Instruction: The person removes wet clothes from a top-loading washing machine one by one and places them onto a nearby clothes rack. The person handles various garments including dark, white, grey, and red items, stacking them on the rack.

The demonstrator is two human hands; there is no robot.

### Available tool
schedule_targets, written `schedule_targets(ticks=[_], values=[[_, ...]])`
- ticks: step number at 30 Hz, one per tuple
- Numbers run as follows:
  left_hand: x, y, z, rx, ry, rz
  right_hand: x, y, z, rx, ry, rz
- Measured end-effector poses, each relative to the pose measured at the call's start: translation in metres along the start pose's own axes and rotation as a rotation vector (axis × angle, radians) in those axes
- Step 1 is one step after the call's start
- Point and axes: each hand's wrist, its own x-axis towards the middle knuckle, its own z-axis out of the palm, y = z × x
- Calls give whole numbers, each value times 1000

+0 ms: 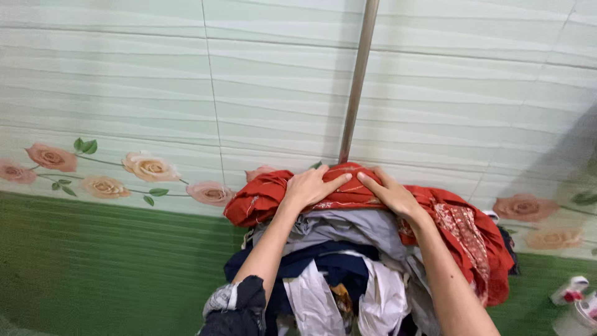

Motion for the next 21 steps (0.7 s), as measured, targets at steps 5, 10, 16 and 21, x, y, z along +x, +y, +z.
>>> schedule_targets(ticks=[5, 10, 16, 21], values=[[-18, -2, 9, -24, 167, 35, -22, -13, 8, -200, 163, 103], [-48, -8, 12, 234, 449, 140, -42, -17, 14, -384, 333, 50], [-72, -33, 9, 302, 429, 149, -54, 10, 19, -427, 409, -56], [-78, -47, 22, 283, 494, 197, -75, 28, 24, -462, 432, -93]])
